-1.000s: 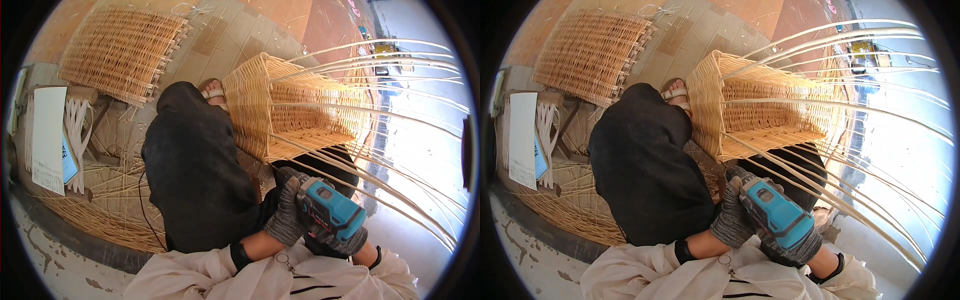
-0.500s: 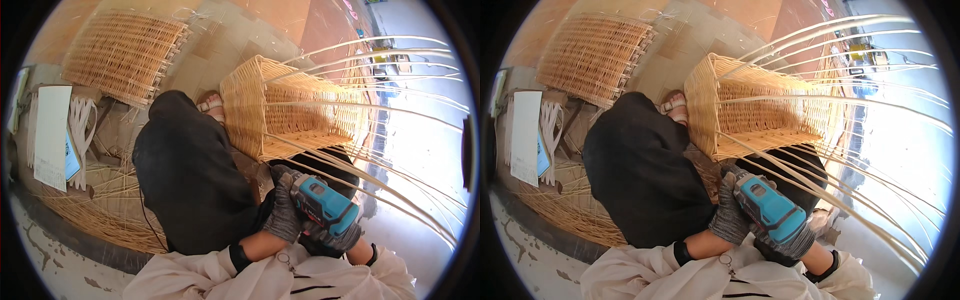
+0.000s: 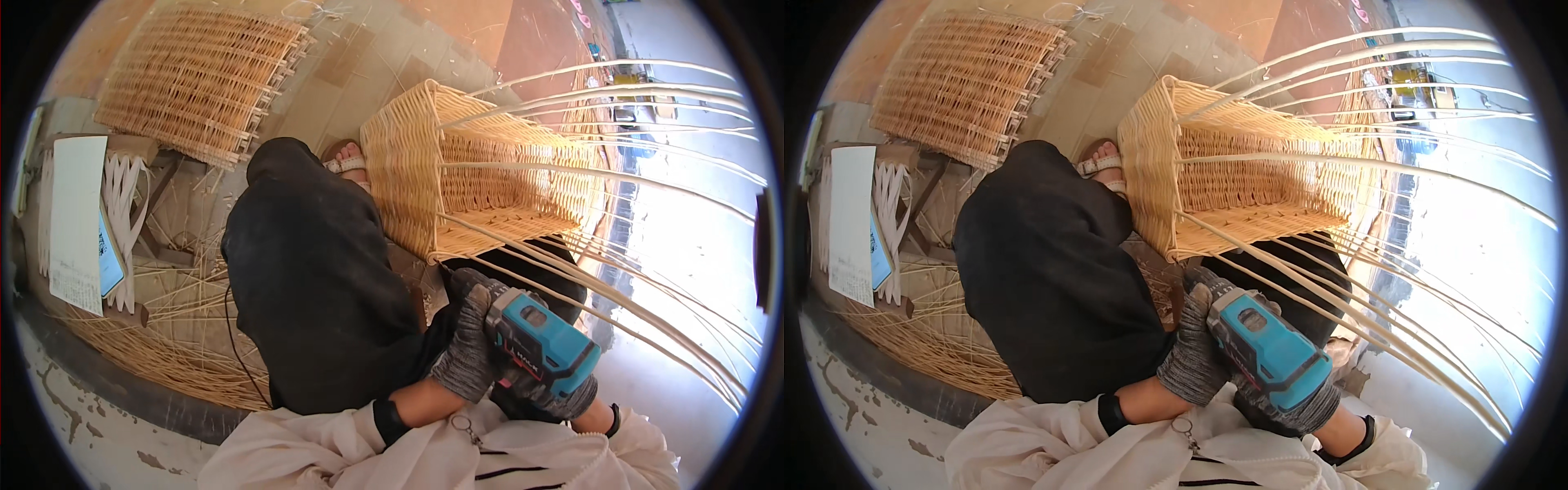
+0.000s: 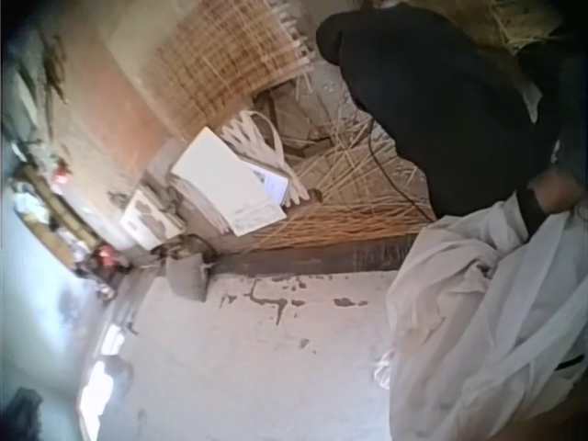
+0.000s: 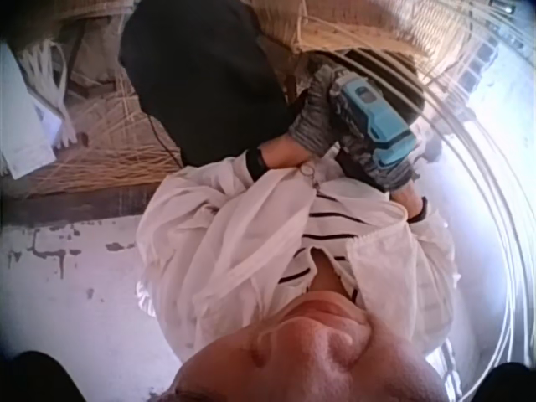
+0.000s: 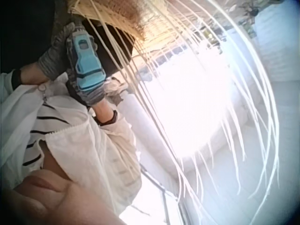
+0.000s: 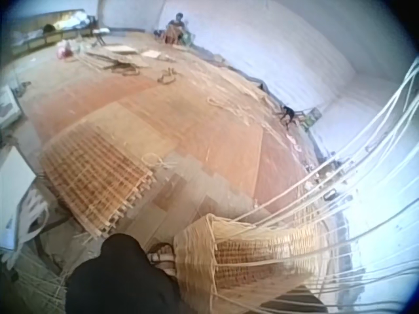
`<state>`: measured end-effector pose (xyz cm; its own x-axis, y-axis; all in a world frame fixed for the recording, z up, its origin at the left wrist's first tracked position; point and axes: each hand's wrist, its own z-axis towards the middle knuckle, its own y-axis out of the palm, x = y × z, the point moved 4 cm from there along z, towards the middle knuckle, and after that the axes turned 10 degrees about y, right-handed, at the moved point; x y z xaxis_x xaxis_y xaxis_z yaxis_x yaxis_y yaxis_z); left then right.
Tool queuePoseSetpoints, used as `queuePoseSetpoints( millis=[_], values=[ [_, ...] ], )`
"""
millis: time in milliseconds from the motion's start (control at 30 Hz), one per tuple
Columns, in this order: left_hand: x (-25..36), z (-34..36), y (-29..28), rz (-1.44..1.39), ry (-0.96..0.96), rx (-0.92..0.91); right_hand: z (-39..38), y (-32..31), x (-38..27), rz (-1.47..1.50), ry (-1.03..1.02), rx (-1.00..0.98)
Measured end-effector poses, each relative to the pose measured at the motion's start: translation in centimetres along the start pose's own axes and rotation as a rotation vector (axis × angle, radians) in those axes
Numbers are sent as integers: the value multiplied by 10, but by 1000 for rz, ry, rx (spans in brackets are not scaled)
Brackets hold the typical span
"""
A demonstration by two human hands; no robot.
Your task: The person trims the vertical reeds of a partially constructed wicker basket using shears, measures the width with a tape measure, and operates a power drill on the interior base. They rotate the basket to reach different sides and handle bundles of raw reeds on the floor.
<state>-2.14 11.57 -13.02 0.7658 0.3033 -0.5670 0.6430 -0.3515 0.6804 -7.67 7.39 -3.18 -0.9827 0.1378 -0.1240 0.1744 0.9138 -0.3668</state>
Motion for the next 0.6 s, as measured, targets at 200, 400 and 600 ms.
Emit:
queuePoseSetpoints(
  millis=[200,400,600],
  values=[
    [0,0,3,-23,-10,16,3,-2,7,-320,29,-26],
    [-1,-2,6,-36,-25,15,8,-10,33,-431,-153,7],
    [2,1,0,23,26,28,5,-3,5,300,54,-144]
  ],
)
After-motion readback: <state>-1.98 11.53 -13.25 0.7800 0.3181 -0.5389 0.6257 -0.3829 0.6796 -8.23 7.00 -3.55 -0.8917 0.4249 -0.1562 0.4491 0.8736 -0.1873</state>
